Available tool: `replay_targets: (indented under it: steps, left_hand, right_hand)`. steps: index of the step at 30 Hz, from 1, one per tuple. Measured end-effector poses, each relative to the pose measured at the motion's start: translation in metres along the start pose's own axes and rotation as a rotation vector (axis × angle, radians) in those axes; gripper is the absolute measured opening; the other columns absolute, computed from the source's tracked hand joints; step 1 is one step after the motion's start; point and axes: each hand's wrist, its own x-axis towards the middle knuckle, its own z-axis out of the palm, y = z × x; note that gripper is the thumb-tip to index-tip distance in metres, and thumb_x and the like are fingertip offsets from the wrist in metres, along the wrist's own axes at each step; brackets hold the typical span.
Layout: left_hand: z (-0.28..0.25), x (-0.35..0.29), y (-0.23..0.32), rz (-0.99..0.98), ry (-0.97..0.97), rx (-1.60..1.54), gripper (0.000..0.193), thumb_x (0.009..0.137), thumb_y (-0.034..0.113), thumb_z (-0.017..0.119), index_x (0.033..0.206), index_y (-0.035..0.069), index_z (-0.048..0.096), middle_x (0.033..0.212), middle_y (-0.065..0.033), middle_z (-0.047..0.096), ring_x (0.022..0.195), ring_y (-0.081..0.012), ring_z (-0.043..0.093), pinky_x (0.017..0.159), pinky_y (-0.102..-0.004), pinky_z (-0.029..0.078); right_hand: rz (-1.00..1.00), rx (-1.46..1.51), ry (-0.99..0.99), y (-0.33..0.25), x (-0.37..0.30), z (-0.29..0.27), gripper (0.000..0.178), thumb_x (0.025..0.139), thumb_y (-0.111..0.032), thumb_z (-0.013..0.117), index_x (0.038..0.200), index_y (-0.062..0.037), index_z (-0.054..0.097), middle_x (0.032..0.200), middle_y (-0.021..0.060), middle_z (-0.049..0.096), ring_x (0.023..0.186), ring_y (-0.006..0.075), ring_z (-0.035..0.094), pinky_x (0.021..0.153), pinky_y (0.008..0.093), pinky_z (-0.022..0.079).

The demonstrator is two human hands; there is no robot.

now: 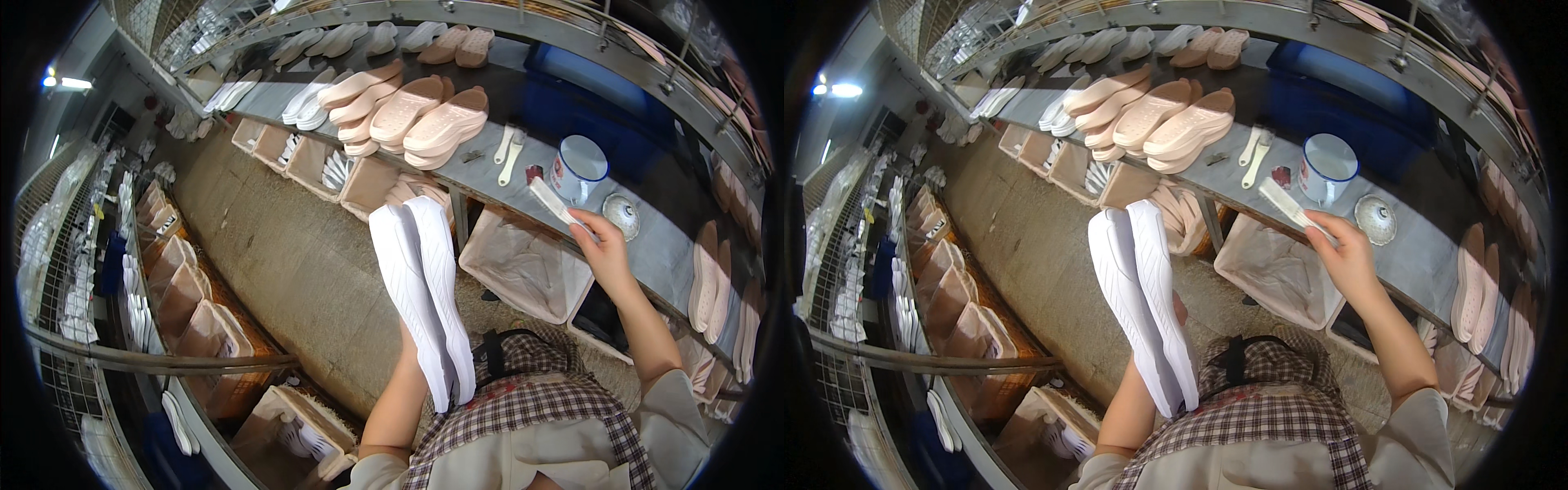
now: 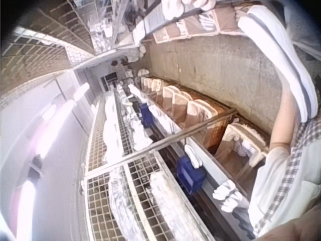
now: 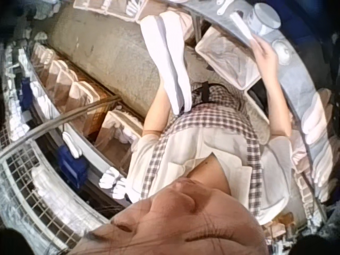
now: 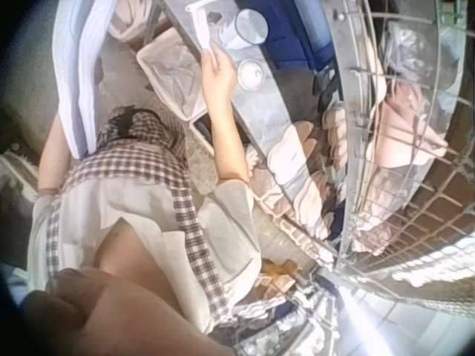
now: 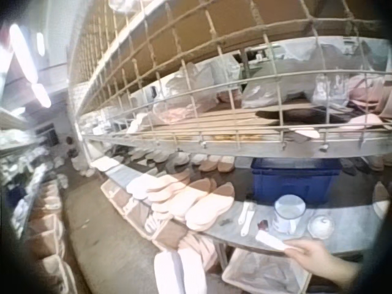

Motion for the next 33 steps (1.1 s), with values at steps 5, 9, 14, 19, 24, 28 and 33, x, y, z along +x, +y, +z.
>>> replay_targets:
  steps: [5,9,14,19,24,28,33]
  left_hand:
    - [0.011,-0.007,0.006,-0.068,-0.003,-0.119,0.036,0.094,0.039,0.048,0.091,0.006,0.060,0.071,-0.0063,0.055,0.053,-0.0166,0.046,0.049,-0.0297,0.032]
    - [0.007,0.002,0.000,-0.128,0.054,-0.162,0.036,0.093,0.040,0.049,0.098,0.006,0.060,0.075,-0.0071,0.057,0.057,-0.0181,0.050,0.052,-0.0281,0.038]
    - [0.023,0.009,-0.017,0.183,0.033,0.357,0.030,0.098,0.023,0.042,0.118,0.002,0.050,0.095,-0.0100,0.061,0.079,-0.0179,0.062,0.069,-0.0307,0.053]
    - [0.062,-0.023,-0.022,0.286,-0.072,0.610,0.043,0.096,0.024,0.047,0.131,0.000,0.040,0.118,-0.0128,0.053,0.104,-0.0197,0.056,0.089,-0.0310,0.048]
    - [0.091,-0.006,-0.020,0.402,-0.129,0.677,0.054,0.097,0.030,0.046,0.143,0.006,0.028,0.136,-0.0091,0.043,0.121,-0.0194,0.045,0.104,-0.0327,0.035]
    - [0.095,0.011,-0.032,0.501,-0.081,0.607,0.055,0.097,0.028,0.049,0.142,0.004,0.029,0.133,-0.0100,0.045,0.117,-0.0185,0.047,0.101,-0.0312,0.038]
    - [0.085,0.015,-0.034,0.435,-0.077,0.585,0.054,0.097,0.028,0.048,0.142,0.003,0.029,0.133,-0.0102,0.045,0.117,-0.0187,0.048,0.100,-0.0311,0.039]
  right_hand:
    - [0.219,0.173,-0.041,0.005,-0.003,-0.001,0.026,0.088,-0.010,0.063,0.112,-0.0015,0.063,0.100,0.0074,0.065,0.089,0.0106,0.059,0.077,0.0237,0.047]
    - [-0.175,-0.063,-0.146,-0.026,-0.030,0.003,0.028,0.081,-0.009,0.069,0.108,-0.0054,0.066,0.091,0.0117,0.066,0.076,0.0195,0.064,0.066,0.0283,0.051]
    - [-0.486,-0.304,-0.340,-0.069,-0.037,0.038,0.026,0.079,-0.019,0.071,0.104,-0.0127,0.069,0.069,0.0054,0.058,0.056,0.0202,0.057,0.048,0.0320,0.045]
    - [-0.235,-0.486,0.169,-0.025,0.039,-0.008,0.021,0.082,-0.023,0.067,0.098,-0.0109,0.070,0.077,0.0084,0.065,0.067,0.0249,0.062,0.057,0.0336,0.048]
    - [-0.022,-0.802,0.047,0.005,0.087,-0.072,0.018,0.081,-0.023,0.058,0.085,-0.0098,0.071,0.081,0.0111,0.067,0.077,0.0312,0.064,0.065,0.0407,0.051]
    - [0.185,-0.951,-0.181,0.023,0.114,-0.059,0.020,0.080,-0.020,0.055,0.083,-0.0066,0.069,0.082,0.0141,0.067,0.078,0.0329,0.064,0.067,0.0425,0.051]
    - [0.131,-0.865,-0.094,0.038,0.119,-0.069,0.019,0.080,-0.021,0.056,0.084,-0.0070,0.069,0.086,0.0149,0.066,0.080,0.0327,0.064,0.070,0.0425,0.051]
